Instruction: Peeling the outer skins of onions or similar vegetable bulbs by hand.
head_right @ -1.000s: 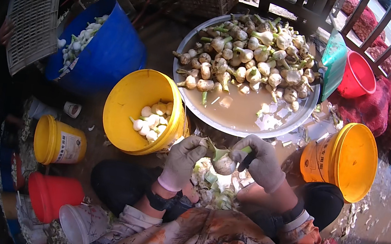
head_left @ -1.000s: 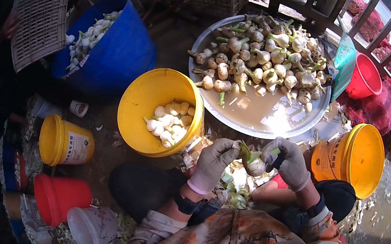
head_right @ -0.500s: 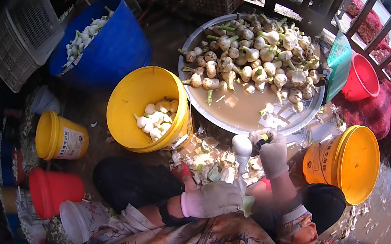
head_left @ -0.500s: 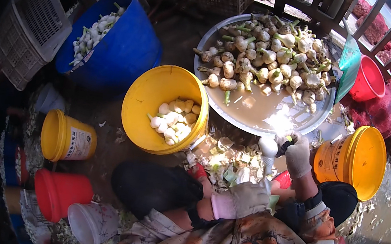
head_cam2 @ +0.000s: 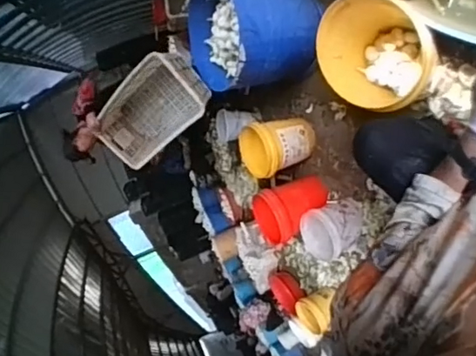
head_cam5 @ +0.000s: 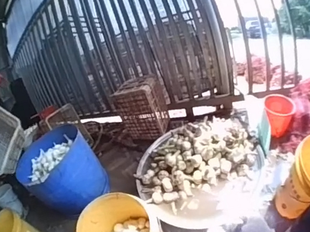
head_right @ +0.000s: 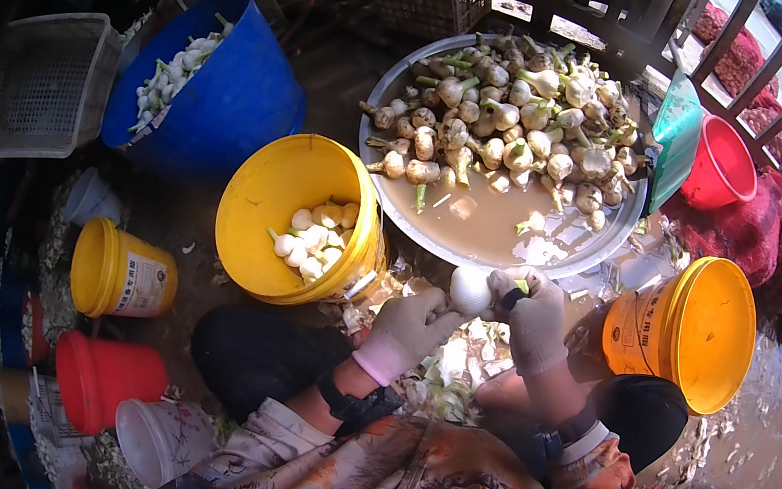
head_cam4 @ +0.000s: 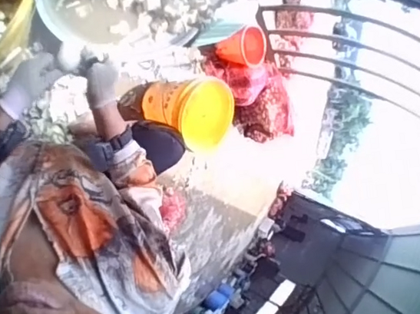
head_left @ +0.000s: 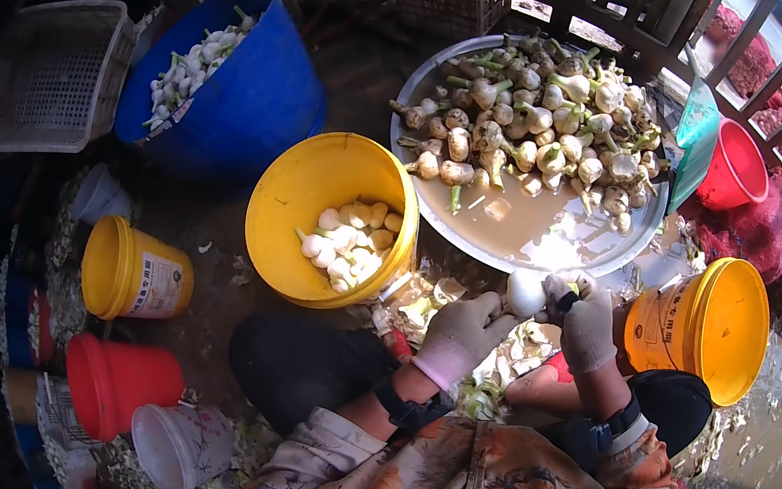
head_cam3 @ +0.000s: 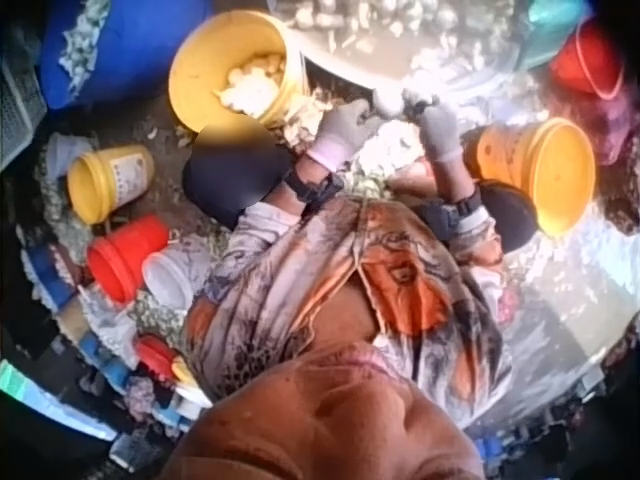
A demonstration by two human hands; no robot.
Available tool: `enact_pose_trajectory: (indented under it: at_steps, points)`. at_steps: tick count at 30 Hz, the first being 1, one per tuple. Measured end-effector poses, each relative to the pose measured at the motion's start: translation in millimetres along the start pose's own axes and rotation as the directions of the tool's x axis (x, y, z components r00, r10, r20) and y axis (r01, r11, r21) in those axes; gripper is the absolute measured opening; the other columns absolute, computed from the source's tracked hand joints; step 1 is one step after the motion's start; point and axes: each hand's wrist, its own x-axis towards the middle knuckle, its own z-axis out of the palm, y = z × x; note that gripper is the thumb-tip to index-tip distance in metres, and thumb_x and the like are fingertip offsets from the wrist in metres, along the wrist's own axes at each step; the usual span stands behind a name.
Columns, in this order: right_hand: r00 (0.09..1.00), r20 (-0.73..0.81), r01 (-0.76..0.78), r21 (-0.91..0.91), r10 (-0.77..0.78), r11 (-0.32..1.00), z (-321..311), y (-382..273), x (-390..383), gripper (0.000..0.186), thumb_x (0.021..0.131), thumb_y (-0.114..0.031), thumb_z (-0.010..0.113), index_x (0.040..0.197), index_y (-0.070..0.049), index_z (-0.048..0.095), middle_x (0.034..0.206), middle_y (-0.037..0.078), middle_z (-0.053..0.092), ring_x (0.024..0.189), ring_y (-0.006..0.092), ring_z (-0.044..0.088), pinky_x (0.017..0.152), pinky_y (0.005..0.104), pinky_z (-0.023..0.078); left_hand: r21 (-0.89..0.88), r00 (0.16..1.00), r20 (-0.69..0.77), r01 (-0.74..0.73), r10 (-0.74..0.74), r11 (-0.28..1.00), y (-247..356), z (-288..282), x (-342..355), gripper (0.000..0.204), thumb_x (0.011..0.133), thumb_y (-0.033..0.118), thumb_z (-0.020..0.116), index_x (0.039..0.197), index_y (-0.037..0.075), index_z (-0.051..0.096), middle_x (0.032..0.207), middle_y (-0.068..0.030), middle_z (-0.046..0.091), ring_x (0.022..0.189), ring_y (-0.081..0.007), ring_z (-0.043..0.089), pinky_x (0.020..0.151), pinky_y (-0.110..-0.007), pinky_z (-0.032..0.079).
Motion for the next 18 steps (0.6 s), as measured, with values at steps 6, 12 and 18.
enact_pose_trajectory:
  at_steps: [6, 12, 18]
  points:
    - [0.974, 0.034, -0.226, 0.144, 0.224, 0.963, -36.8, -31.9, -9.1, 0.016, 0.094, -0.018, 0.058, 0.088, -0.003, 0.059, 0.067, 0.0, 0.052, 0.058, 0.009, 0.053, 0.054, 0.0219, 0.047, 0.696, 0.966, -0.214, 0.045, 0.147, 0.717, -83.0, -12.8, 13.2, 0.026, 0.084, 0.03, 0.054, 0.097, 0.009, 0.065, 0.085, -0.0192, 0.066, 0.086, -0.0364, 0.064, 0.079, -0.046, 0.049]
    - [0.83, -0.099, 0.119, -0.93, -0.549, 0.348, -231.0, -94.2, -29.4, 0.008, 0.086, 0.001, 0.059, 0.094, -0.002, 0.06, 0.087, 0.004, 0.058, 0.063, 0.014, 0.058, 0.061, 0.0252, 0.05, 0.608, 0.976, 0.101, 0.092, -0.191, 0.789, -15.9, -26.5, -9.6, 0.035, 0.083, 0.039, 0.057, 0.093, 0.008, 0.068, 0.088, -0.0167, 0.067, 0.085, -0.0341, 0.064, 0.076, -0.043, 0.05]
    - [0.934, 0.239, 0.243, -0.97, -0.264, -0.02, -70.4, -16.2, 95.9, 0.039, 0.076, -0.014, 0.072, 0.113, -0.017, 0.061, 0.108, 0.016, 0.058, 0.094, 0.0313, 0.064, 0.078, 0.0418, 0.052, 0.523, 0.991, 0.133, -0.081, 0.012, 0.849, -25.6, -9.8, -7.7, 0.036, 0.086, 0.038, 0.057, 0.104, 0.008, 0.062, 0.087, -0.014, 0.067, 0.083, -0.0332, 0.064, 0.075, -0.042, 0.05]
